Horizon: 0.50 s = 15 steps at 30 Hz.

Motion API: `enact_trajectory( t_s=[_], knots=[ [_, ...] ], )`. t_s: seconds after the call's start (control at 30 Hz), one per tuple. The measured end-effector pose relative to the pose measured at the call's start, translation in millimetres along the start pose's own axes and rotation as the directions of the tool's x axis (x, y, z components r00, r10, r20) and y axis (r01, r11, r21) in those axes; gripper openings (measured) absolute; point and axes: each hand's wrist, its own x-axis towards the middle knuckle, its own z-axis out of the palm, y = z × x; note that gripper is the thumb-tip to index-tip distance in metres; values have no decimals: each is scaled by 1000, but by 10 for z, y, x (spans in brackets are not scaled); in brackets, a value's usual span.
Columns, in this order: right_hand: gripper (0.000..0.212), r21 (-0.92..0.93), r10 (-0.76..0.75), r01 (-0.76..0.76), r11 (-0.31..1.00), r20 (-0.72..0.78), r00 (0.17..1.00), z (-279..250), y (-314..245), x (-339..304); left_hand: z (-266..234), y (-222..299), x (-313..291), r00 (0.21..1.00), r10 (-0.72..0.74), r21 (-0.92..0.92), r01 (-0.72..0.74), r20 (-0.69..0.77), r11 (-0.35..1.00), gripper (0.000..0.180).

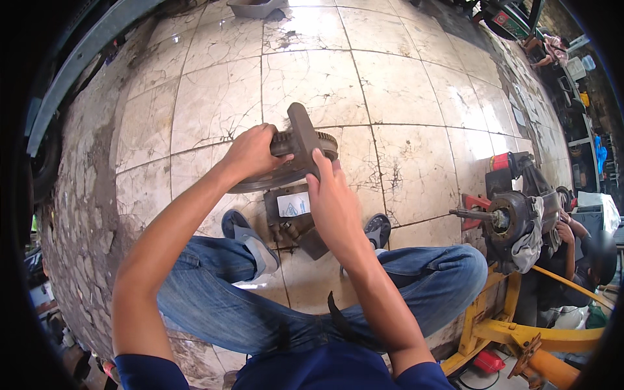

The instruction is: The person sits on the floor and cleans a large metal gear using a white cloth and a wire brush. They wipe the gear's surface and then scrub the teeth with the brush, repeating the process.

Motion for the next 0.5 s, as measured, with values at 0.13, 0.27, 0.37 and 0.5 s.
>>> enact_trajectory(
  t_s=[0.13, 0.27, 0.37, 0.5],
  knots=[
    [46, -1, 71, -71, 997, 82, 994, -133, -89, -206, 42, -59, 22, 996, 75, -13, -75, -50, 997, 58],
    [45, -76, 63, -57, 995, 77, 995, -9, -128, 263, 60, -73, -7, 992, 105, 25, -104, -69, 994, 54],
    [46, -142, 87, -72, 987, 104, 991, 6, -140, 576, 83, -4, 9, 989, 101, 48, -97, -103, 994, 51],
    [46, -84, 25, -16, 996, 104, 994, -83, -119, 201, -4, -4, 27, 998, -54, 42, 54, -15, 998, 51]
  ],
)
